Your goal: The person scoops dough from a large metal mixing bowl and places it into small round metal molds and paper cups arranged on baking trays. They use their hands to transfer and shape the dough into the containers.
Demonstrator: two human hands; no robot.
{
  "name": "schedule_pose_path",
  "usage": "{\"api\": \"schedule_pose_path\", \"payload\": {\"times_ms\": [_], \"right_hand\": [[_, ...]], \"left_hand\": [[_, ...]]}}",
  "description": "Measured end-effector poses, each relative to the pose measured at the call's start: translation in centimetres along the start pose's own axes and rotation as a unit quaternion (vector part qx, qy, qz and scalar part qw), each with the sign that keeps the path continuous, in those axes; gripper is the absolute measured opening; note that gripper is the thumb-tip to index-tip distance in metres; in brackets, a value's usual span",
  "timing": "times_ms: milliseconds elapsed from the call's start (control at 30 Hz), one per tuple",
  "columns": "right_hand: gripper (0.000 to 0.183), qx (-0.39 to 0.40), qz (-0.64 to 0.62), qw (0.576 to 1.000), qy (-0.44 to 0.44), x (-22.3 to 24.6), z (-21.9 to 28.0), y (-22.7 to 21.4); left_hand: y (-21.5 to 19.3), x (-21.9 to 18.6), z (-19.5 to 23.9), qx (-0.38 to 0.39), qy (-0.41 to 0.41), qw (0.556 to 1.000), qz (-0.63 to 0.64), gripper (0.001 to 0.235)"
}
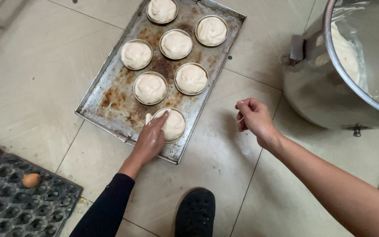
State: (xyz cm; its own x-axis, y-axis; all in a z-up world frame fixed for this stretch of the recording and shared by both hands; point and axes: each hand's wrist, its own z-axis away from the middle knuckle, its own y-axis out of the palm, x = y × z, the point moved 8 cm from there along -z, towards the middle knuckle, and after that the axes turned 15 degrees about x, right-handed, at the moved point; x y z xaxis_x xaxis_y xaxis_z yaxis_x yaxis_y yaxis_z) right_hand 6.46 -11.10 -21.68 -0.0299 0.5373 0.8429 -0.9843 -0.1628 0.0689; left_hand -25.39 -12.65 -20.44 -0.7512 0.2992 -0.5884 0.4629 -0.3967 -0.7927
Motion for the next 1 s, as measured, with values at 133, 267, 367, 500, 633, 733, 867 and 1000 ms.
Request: {"api": "schedule_pose_path", "payload": {"times_ms": [133, 267, 367, 500, 633, 733, 867, 1000], "right_hand": [[0.024, 0.007, -0.007, 1.0, 0.0, -0.1, -0.2, 0.5], [0.024, 0.006, 0.011, 1.0, 0.012, 0.5, 0.0, 0.8], [0.025, 0.01, 0.015, 1.0, 0.01, 0.8, 0.0, 1.1], [0.023, 0.01, 0.012, 1.0, 0.001, 0.7, -0.1, 1.0], [0.024, 0.005, 0.004, 1.0, 0.01, 0.3, -0.2, 0.8], [0.023, 0.01, -0.007, 1.0, 0.009, 0.1, -0.3, 1.0], [0.022, 0.014, -0.004, 1.0, 0.008, -0.1, -0.9, 1.5], [0.022, 0.016, 0.008, 1.0, 0.007, 0.2, -1.1, 1.7]], "left_hand": [[0.4, 0.4, 1.9, -0.041, -0.01, 0.999, -0.012, 0.059], [3.1, -3.0, 3.3, 0.064, 0.061, 0.99, -0.108, 0.063], [2.4, -3.3, 3.1, 0.041, 0.083, 0.989, -0.116, 0.061], [0.3, 1.2, 1.0, -0.005, -0.037, 0.999, 0.02, 0.063], [0.0, 3.8, 2.3, -0.063, -0.089, 0.987, 0.116, 0.055], [1.3, 2.6, 4.4, -0.058, -0.062, 0.992, 0.093, 0.056], [2.8, -0.8, 5.3, 0.012, 0.007, 1.0, -0.013, 0.059], [1.4, -1.1, 4.3, -0.012, 0.034, 0.999, -0.025, 0.059]]}}
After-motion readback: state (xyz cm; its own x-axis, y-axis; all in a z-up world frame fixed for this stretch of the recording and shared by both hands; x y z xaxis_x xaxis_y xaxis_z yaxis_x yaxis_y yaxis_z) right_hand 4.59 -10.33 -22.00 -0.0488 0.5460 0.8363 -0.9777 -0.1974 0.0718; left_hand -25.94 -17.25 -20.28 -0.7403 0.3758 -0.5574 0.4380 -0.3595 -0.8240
